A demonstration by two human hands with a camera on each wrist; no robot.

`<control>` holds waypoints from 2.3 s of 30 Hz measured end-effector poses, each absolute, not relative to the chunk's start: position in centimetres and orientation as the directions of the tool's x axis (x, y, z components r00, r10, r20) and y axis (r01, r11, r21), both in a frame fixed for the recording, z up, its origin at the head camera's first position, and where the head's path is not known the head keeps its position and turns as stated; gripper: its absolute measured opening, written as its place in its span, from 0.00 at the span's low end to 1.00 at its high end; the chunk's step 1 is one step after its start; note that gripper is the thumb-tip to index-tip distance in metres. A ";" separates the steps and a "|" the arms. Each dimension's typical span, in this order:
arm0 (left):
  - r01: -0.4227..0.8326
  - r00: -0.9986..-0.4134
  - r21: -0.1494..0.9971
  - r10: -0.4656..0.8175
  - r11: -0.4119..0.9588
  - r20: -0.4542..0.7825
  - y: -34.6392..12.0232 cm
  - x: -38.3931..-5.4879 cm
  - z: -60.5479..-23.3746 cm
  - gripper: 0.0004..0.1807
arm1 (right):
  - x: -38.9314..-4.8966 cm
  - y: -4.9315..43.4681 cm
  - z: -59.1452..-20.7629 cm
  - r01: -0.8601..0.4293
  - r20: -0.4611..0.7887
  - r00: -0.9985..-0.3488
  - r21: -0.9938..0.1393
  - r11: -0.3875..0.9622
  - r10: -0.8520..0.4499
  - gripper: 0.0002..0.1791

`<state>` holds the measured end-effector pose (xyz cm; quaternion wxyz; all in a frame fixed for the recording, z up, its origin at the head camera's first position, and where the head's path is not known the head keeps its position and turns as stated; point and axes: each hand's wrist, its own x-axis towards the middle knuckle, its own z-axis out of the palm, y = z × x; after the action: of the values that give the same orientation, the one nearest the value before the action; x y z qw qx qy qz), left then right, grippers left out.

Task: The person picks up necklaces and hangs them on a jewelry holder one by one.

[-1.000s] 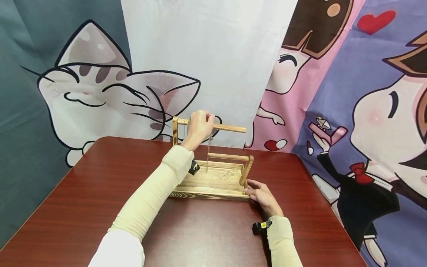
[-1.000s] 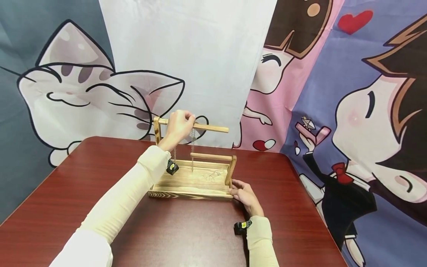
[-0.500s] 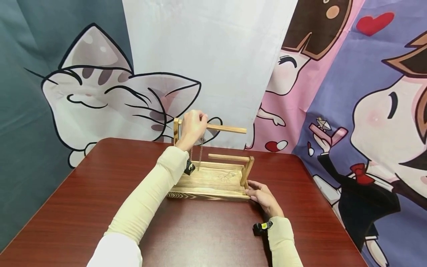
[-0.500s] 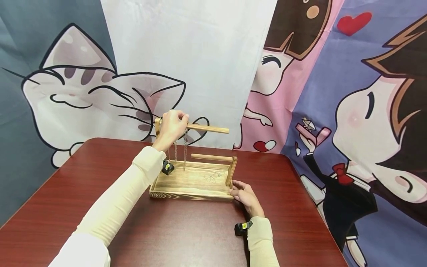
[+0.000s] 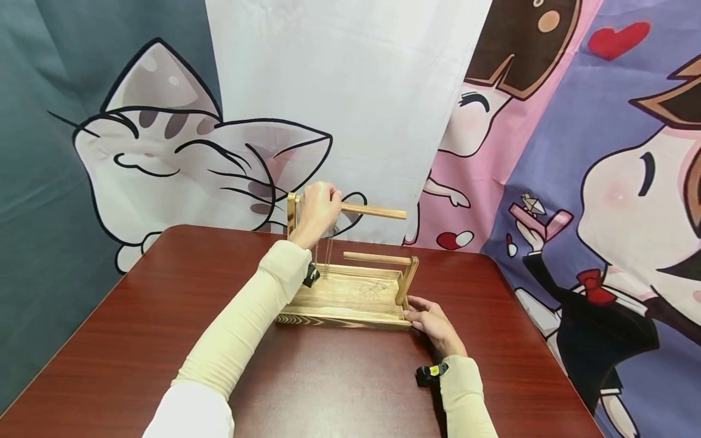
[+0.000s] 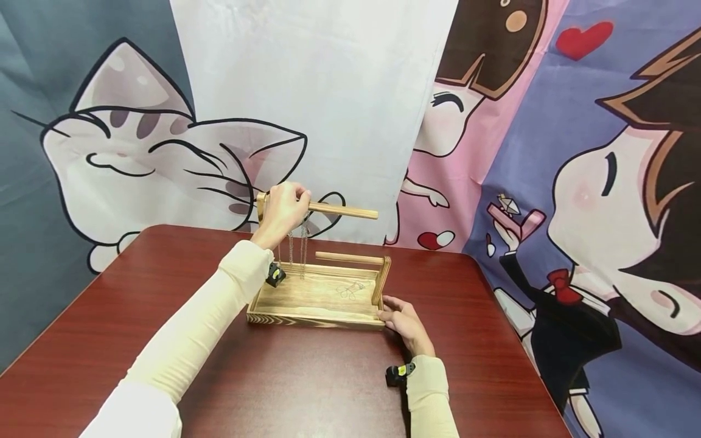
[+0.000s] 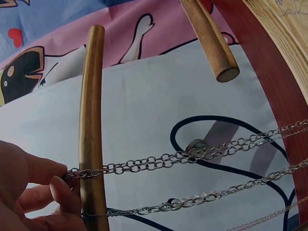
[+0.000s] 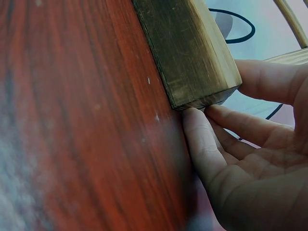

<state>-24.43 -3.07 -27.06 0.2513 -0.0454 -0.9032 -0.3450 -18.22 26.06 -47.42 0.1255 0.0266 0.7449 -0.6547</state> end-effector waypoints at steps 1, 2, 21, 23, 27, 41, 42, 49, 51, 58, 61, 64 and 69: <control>0.254 -0.869 0.597 -0.092 0.761 0.486 -3.1 -24.4 -27.1 0.19 | -18.2 26.1 -47.4 0.206 -0.223 -0.967 -0.969 0.137 -0.125 0.31; 0.253 -0.868 0.594 -0.092 0.764 0.488 -3.1 -24.4 -27.2 0.19 | -18.2 26.1 -47.5 0.205 -0.223 -0.967 -0.969 0.137 -0.126 0.31; 0.241 -0.854 0.472 -0.045 0.848 0.518 -2.9 -24.2 -27.4 0.11 | -18.4 26.2 -47.4 0.207 -0.224 -0.966 -0.969 0.132 -0.130 0.30; 0.251 -0.851 0.478 -0.043 0.842 0.524 -2.9 -24.1 -27.5 0.12 | -18.4 26.2 -47.4 0.207 -0.223 -0.966 -0.970 0.130 -0.127 0.30; 0.287 -0.830 0.498 -0.046 0.818 0.555 -3.0 -24.0 -28.0 0.12 | -18.4 26.2 -47.4 0.207 -0.224 -0.967 -0.969 0.132 -0.124 0.30; 0.434 -0.715 0.497 -0.049 0.751 0.698 -3.3 -23.5 -29.8 0.10 | -18.3 26.2 -47.5 0.205 -0.220 -0.966 -0.971 0.120 -0.132 0.31; 0.455 -0.696 0.498 -0.054 0.739 0.716 -3.4 -23.4 -30.0 0.10 | -18.3 26.2 -47.5 0.204 -0.220 -0.966 -0.971 0.123 -0.132 0.31; 0.570 -0.573 0.514 -0.138 0.641 0.808 -4.0 -22.7 -32.5 0.09 | -18.2 26.0 -47.3 0.208 -0.225 -0.967 -0.969 0.136 -0.118 0.31; 0.593 -0.554 0.513 -0.149 0.620 0.819 -4.0 -22.4 -33.4 0.09 | -18.2 26.0 -47.3 0.208 -0.225 -0.967 -0.968 0.141 -0.118 0.31; 0.609 -0.528 0.535 -0.203 0.585 0.824 -4.2 -21.4 -36.6 0.07 | -18.3 26.0 -47.2 0.217 -0.234 -0.965 -0.966 0.142 -0.116 0.31; 0.609 -0.524 0.550 -0.229 0.572 0.820 -3.9 -21.1 -37.9 0.05 | -18.3 26.1 -47.2 0.219 -0.236 -0.965 -0.965 0.143 -0.117 0.31; 0.603 -0.542 0.574 -0.244 0.554 0.804 -3.3 -20.8 -39.1 0.05 | -18.3 26.3 -47.3 0.228 -0.244 -0.963 -0.964 0.133 -0.114 0.31; 0.590 -0.583 0.625 -0.266 0.510 0.768 -2.0 -20.4 -41.1 0.04 | -18.3 26.4 -47.2 0.231 -0.246 -0.963 -0.964 0.130 -0.111 0.31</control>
<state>-20.42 -1.96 -41.07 0.4436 -0.1084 -0.7471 -0.4829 -18.32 26.37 -47.23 0.1298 0.0406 0.7403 -0.6583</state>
